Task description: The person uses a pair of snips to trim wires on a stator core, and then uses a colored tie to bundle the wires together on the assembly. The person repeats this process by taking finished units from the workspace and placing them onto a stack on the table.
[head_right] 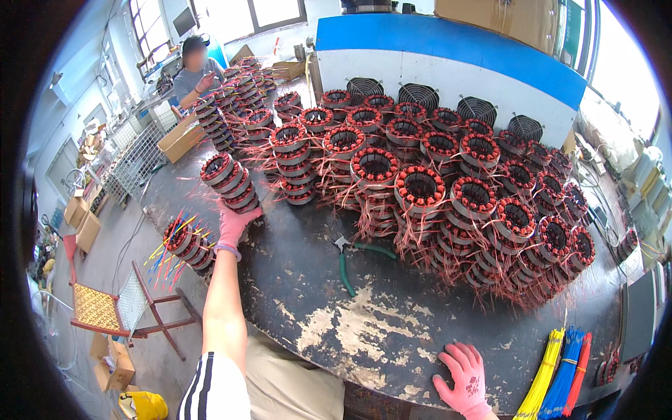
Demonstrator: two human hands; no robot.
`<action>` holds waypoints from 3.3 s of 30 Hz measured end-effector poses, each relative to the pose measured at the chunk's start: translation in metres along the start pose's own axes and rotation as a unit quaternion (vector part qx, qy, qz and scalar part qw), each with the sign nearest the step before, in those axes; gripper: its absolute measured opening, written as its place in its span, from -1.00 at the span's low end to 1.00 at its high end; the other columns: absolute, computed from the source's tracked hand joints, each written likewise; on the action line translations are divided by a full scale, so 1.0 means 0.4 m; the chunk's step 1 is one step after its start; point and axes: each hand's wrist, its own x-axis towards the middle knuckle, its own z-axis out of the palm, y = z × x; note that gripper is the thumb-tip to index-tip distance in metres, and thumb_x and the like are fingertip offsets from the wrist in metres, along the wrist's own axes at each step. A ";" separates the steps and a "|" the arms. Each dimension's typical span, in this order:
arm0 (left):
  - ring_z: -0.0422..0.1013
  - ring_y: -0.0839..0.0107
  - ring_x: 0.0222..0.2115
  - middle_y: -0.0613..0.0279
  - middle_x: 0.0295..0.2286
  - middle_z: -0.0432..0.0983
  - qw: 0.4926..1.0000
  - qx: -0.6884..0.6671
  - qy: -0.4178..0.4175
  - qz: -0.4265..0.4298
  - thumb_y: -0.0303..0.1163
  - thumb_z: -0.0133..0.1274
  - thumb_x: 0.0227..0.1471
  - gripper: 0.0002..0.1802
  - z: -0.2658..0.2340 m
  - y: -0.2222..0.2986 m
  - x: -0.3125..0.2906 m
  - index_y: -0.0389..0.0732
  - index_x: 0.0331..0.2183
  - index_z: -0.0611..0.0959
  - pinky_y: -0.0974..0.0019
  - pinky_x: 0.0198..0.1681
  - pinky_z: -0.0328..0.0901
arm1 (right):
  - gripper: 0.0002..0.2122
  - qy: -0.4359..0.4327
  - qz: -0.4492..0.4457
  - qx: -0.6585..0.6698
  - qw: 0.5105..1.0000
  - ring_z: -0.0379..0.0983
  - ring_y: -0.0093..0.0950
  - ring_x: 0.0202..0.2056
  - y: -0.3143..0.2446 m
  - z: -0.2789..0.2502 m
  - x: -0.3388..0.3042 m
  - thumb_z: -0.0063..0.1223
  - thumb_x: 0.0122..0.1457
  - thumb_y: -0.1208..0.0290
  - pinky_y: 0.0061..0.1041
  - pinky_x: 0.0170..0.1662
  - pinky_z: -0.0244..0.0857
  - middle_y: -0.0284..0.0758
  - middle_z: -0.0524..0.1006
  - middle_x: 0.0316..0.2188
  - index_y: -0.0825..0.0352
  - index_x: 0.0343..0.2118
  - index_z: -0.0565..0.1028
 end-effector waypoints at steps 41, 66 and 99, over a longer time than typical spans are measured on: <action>0.41 0.04 0.06 -0.12 0.15 0.33 0.978 0.091 -0.095 0.160 -0.18 0.46 -0.20 0.05 0.098 0.295 -0.466 -0.36 0.23 0.30 0.14 0.15 0.34 | -0.55 0.030 -0.024 -0.001 0.999 0.29 -0.10 0.22 -0.006 -0.005 -0.011 0.22 0.05 0.25 -0.02 0.33 0.05 -0.17 0.46 0.12 0.30 0.02 0.52; 0.49 0.16 -0.24 0.16 -0.42 0.53 0.816 0.284 0.036 0.503 -0.39 0.28 -0.10 -0.82 0.047 0.567 -0.276 -0.19 -0.38 0.64 -0.07 0.32 0.13 | -0.60 0.078 -0.061 0.010 0.995 0.34 -0.11 0.19 -0.007 0.001 0.003 0.17 0.16 0.24 -0.06 0.32 0.12 -0.16 0.48 0.10 0.29 0.04 0.49; 0.43 0.04 -0.02 0.17 -0.24 0.53 0.699 0.020 -0.531 0.478 -0.48 0.31 -0.21 -0.55 0.000 0.674 -0.937 -0.16 -0.17 0.63 -0.14 0.28 0.18 | -0.71 0.244 0.508 0.359 0.744 0.33 -0.74 -0.60 -0.112 -0.358 -0.560 0.11 0.26 0.28 -0.63 -0.54 0.15 -0.47 0.46 -0.68 0.34 -0.56 0.54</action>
